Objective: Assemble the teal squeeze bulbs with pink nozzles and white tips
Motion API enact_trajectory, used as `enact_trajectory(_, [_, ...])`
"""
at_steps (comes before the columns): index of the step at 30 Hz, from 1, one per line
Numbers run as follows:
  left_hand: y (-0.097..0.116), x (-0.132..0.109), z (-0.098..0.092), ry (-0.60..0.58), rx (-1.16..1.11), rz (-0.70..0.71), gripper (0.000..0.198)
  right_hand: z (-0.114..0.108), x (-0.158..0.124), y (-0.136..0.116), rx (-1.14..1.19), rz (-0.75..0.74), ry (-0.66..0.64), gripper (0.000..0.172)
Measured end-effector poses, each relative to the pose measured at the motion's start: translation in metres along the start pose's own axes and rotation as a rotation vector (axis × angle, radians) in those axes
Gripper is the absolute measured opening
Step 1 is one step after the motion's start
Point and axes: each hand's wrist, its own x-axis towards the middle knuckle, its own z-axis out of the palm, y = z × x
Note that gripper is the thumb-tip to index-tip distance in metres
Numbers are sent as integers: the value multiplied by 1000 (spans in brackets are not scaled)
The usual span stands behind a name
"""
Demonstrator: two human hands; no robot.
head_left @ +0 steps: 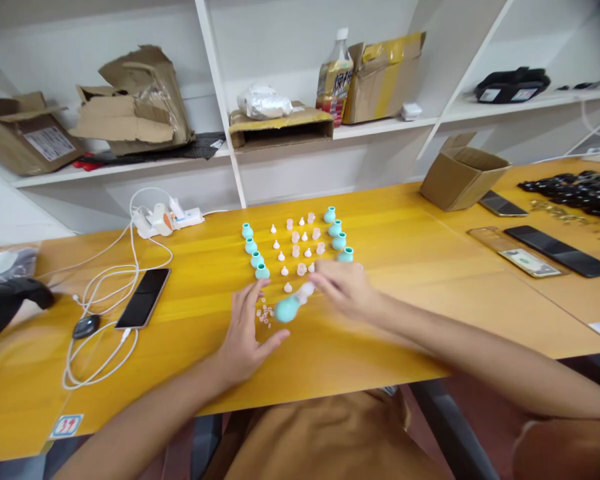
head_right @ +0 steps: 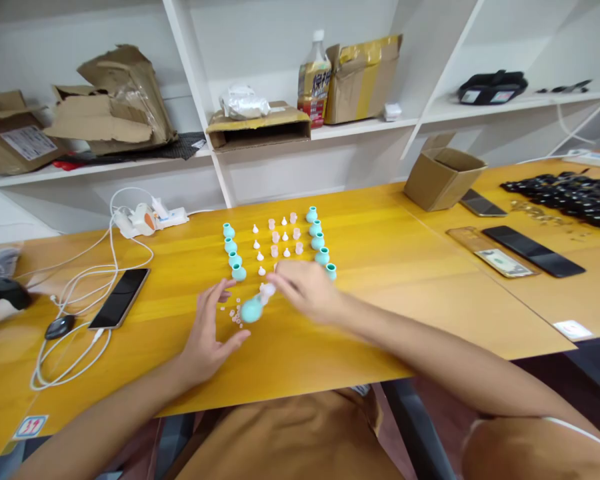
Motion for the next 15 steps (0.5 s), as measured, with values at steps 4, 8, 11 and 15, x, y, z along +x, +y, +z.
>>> enact_trajectory(4, [-6,0,-6,-7,-3,173,67,-81,57,51,-336,113,-179,56])
enact_trajectory(8, [-5,0,-7,-131,76,253,50,-138,99,121,-825,273,-326,49])
enact_trajectory(11, [-4,2,-6,-213,89,277,40,-153,114,168,-956,428,-429,48])
enact_trajectory(15, [-6,5,-6,-277,102,313,36,-161,119,208,-977,571,-494,45])
